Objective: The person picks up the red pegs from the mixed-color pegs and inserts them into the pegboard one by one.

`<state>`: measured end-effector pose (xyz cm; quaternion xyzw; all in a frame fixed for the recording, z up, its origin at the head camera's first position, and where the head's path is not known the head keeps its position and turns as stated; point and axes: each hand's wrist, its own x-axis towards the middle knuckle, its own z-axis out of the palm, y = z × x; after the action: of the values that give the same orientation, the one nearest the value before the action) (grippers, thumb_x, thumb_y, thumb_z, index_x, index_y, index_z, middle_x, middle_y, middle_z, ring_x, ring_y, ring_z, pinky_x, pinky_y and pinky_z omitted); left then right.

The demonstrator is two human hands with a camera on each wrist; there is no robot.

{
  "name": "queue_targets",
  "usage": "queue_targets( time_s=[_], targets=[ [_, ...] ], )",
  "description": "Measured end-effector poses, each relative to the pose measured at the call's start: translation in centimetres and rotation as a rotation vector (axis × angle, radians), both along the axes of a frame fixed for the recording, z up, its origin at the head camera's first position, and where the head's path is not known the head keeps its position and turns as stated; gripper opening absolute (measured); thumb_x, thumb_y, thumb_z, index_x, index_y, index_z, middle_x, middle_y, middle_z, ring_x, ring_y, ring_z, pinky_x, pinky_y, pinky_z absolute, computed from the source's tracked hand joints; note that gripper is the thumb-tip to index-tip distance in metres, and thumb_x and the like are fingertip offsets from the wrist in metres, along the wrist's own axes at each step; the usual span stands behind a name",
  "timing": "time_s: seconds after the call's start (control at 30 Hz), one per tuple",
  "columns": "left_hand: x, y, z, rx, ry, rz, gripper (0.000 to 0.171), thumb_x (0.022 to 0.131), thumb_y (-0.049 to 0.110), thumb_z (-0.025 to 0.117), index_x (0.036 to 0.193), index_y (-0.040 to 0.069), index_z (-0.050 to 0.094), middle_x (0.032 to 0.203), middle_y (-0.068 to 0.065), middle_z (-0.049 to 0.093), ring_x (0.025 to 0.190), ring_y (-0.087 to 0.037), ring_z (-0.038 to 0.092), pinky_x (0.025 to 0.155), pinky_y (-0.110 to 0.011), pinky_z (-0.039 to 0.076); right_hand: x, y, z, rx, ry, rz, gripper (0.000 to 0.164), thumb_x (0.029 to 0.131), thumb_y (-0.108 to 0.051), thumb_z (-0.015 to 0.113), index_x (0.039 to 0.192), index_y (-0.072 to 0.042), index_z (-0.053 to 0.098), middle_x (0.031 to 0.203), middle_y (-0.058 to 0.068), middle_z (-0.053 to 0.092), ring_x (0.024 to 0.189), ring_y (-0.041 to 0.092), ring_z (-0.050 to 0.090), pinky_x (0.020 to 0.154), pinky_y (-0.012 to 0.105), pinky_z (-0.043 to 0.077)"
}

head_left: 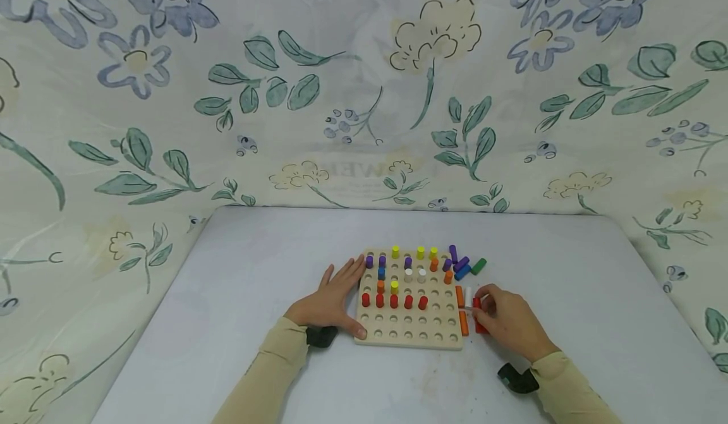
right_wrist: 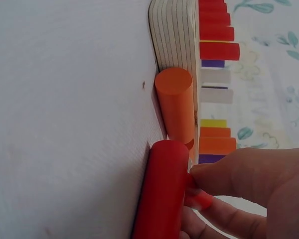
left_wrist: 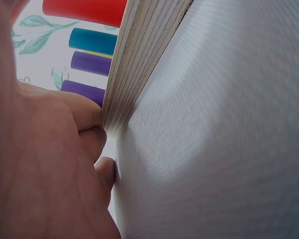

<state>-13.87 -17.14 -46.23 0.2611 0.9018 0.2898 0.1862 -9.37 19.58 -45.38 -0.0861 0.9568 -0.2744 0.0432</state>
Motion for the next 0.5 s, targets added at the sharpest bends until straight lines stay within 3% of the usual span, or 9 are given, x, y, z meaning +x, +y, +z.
queue_targets(
  time_s=[0.5],
  targets=[
    [0.09,-0.05,0.06,-0.002,0.004,-0.001,0.135,0.068,0.051,0.090,0.161,0.003,0.005,0.169,-0.010,-0.001,0.155,-0.029,-0.006,0.119,-0.058,-0.010,-0.02,0.04,0.20,0.010,0.023,-0.011,0.030,0.089,-0.017,0.075,0.113,-0.002,0.063,0.085,0.002,0.066,0.073,0.015,0.055,0.065,0.029,0.052]
  ],
)
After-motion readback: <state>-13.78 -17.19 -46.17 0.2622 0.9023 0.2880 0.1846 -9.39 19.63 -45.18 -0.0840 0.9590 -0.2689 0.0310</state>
